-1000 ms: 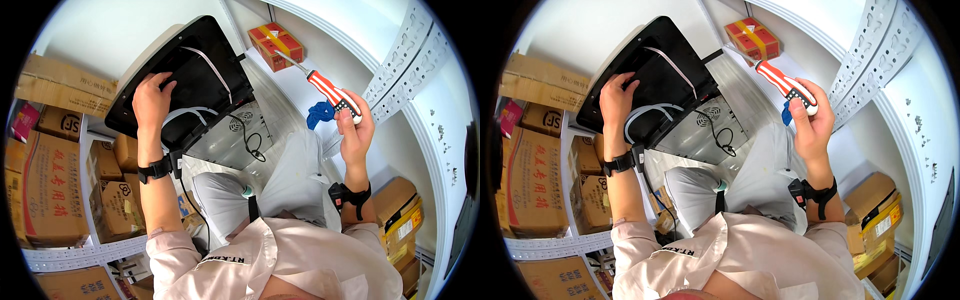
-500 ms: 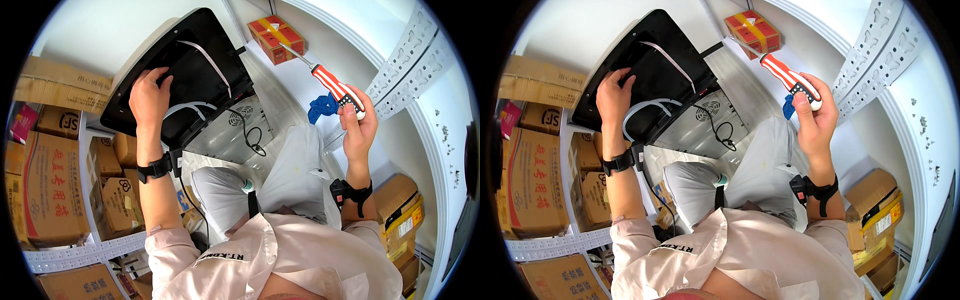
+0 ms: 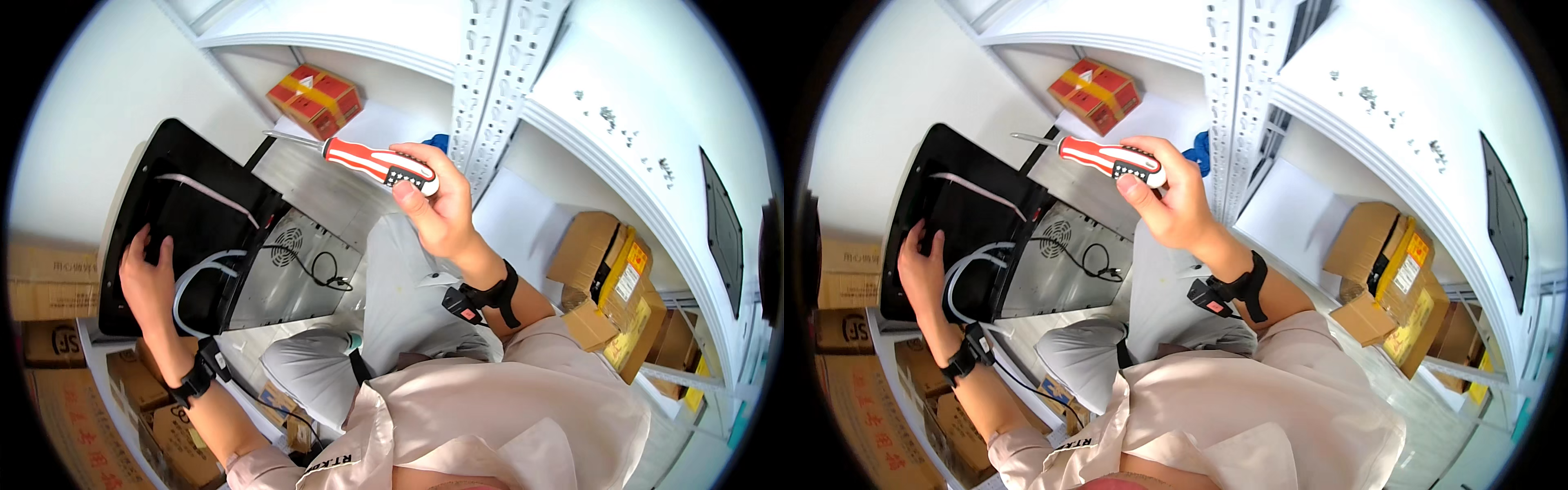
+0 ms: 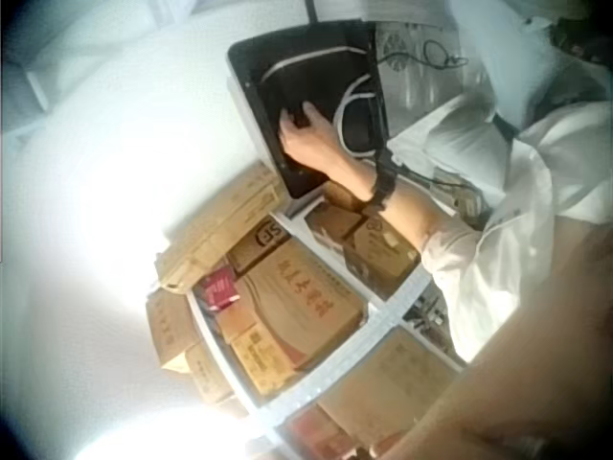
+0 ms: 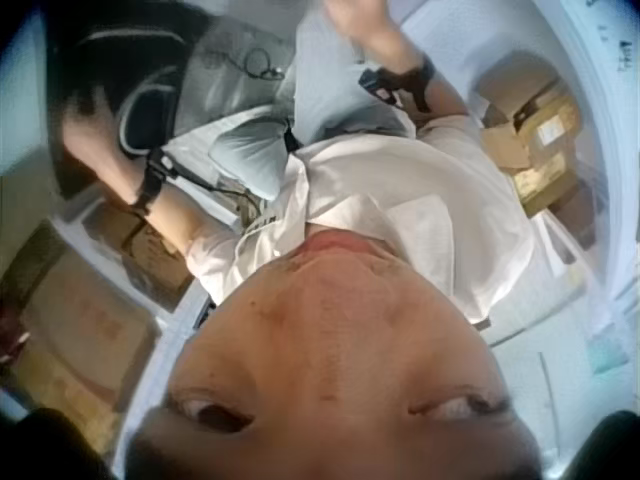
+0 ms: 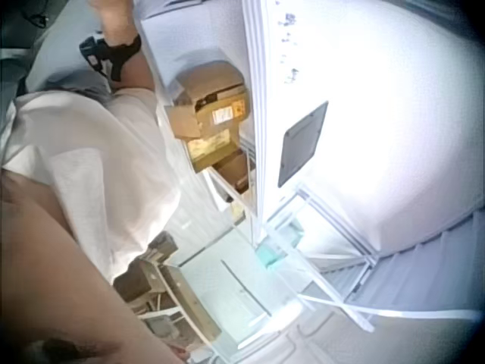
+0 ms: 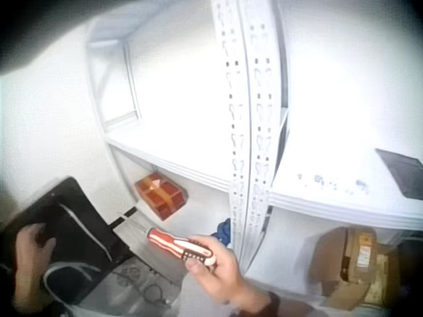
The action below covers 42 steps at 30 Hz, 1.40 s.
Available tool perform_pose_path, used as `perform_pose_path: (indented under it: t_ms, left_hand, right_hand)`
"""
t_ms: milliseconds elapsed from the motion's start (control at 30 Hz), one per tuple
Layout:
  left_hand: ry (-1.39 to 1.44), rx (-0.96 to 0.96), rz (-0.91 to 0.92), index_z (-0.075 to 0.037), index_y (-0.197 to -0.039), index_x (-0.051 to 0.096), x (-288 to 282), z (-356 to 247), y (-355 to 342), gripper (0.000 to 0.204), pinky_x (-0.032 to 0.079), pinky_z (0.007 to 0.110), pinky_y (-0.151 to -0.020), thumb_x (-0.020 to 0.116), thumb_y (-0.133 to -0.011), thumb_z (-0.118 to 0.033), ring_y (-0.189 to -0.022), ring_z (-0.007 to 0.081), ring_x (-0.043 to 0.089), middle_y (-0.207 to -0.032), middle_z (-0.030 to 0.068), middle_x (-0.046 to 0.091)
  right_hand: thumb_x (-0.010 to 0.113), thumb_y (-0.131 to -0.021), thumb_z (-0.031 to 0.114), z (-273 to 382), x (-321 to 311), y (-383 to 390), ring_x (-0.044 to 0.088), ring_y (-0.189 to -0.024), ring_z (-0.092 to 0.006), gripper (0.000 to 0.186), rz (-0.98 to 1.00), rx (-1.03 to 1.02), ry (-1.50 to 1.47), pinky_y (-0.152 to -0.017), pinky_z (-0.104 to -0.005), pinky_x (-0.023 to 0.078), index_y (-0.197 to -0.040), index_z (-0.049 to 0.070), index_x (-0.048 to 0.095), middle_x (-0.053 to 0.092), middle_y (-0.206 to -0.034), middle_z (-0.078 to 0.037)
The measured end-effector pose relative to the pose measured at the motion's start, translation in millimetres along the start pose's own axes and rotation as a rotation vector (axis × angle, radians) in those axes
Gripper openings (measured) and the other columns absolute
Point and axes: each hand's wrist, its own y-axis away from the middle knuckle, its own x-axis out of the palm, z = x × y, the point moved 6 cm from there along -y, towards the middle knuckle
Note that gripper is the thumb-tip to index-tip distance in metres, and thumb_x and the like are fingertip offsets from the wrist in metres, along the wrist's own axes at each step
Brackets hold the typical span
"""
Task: The person sits on the floor and uses a screwdriver to remove and replace screws on a black appliance, at one point wiping the tool with a blue cloth and then continuing to fasten screws into the top panel.
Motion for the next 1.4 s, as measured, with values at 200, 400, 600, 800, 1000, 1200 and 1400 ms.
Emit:
perform_pose_path:
  t_ms: [200, 400, 600, 800, 1000, 1200, 1400]
  left_hand:
    - [-0.048, 0.056, -0.076, -0.003, -0.121, 0.067, -25.2, -40.0, 6.8, 0.037, 0.051, 0.041, -0.09, 0.072, -0.089, -0.022, -0.105, 0.0334, 0.064, -0.114, 0.0148, 0.068]
    - [0.252, 0.157, -0.043, -0.002, -0.111, 0.07, -44.8, -128.1, 19.5, 0.027, 0.048, 0.03, -0.067, 0.074, -0.088, -0.016, -0.071, 0.0184, 0.055, -0.097, 0.0078, 0.068]
    - [0.617, 0.327, 0.184, -0.001, -0.108, 0.071, -29.8, -261.0, 38.9, 0.024, 0.044, 0.024, -0.059, 0.074, -0.086, -0.011, -0.065, 0.0085, 0.051, -0.085, 0.0047, 0.067]
    - [0.867, 0.526, 0.214, -0.001, -0.107, 0.071, -13.9, -377.5, 43.3, 0.027, 0.049, 0.03, -0.062, 0.074, -0.085, -0.017, -0.065, 0.0178, 0.057, -0.085, 0.0087, 0.07]
    - [1.06, 0.515, 0.229, -0.003, -0.11, 0.071, 22.6, -476.7, 47.2, 0.031, 0.051, 0.033, -0.064, 0.073, -0.086, -0.022, -0.067, 0.0227, 0.062, -0.085, 0.0094, 0.07]
    - [0.932, 0.509, 0.127, -0.006, -0.102, 0.073, 28.8, -513.5, 48.9, 0.026, 0.051, 0.037, -0.063, 0.073, -0.086, -0.025, -0.072, 0.026, 0.065, -0.082, 0.0075, 0.068]
    - [0.885, 0.491, 0.203, -0.008, -0.095, 0.073, 34.3, -528.9, 45.5, 0.018, 0.05, 0.038, -0.064, 0.072, -0.087, -0.023, -0.073, 0.026, 0.065, -0.082, 0.0074, 0.066]
  right_hand:
    - [0.068, -0.092, 0.02, 16.6, -29.2, 9.3, 0.061, -0.088, -0.0122, 0.046, -0.053, -0.152, 0.026, -0.078, -0.0261, 0.049, -0.127, -0.006, 0.054, 0.067, -0.103, -0.011]
    - [0.066, -0.087, 0.014, 41.0, -62.5, 30.8, 0.062, -0.092, -0.0158, 0.049, -0.157, -0.301, 0.039, -0.083, -0.0292, 0.05, -0.128, -0.01, 0.053, 0.066, -0.107, -0.014]
    - [0.065, -0.09, 0.033, 48.0, -118.5, 65.6, 0.056, -0.084, -0.0177, 0.057, -0.311, -0.425, 0.084, -0.074, -0.0309, 0.047, -0.124, -0.008, 0.046, 0.058, -0.102, -0.019]
    - [0.065, -0.093, 0.044, 72.0, -176.3, 100.6, 0.058, -0.095, -0.0244, 0.065, -0.499, -0.514, 0.198, -0.086, -0.0387, 0.05, -0.13, -0.004, 0.042, 0.055, -0.113, -0.02]
    - [0.064, -0.093, 0.052, 81.5, -231.3, 133.7, 0.061, -0.1, -0.0235, 0.07, -0.708, -0.497, 0.183, -0.09, -0.0394, 0.052, -0.133, -0.001, 0.04, 0.058, -0.111, -0.018]
    - [0.062, -0.095, 0.049, 82.8, -251.6, 146.6, 0.06, -0.104, -0.0215, 0.07, -0.736, -0.491, 0.267, -0.09, -0.0373, 0.053, -0.133, -0.005, 0.04, 0.053, -0.119, -0.015]
    - [0.061, -0.096, 0.046, 70.6, -257.9, 152.9, 0.058, -0.099, -0.0191, 0.066, -0.747, -0.453, 0.321, -0.088, -0.0335, 0.048, -0.131, -0.008, 0.044, 0.053, -0.119, -0.015]
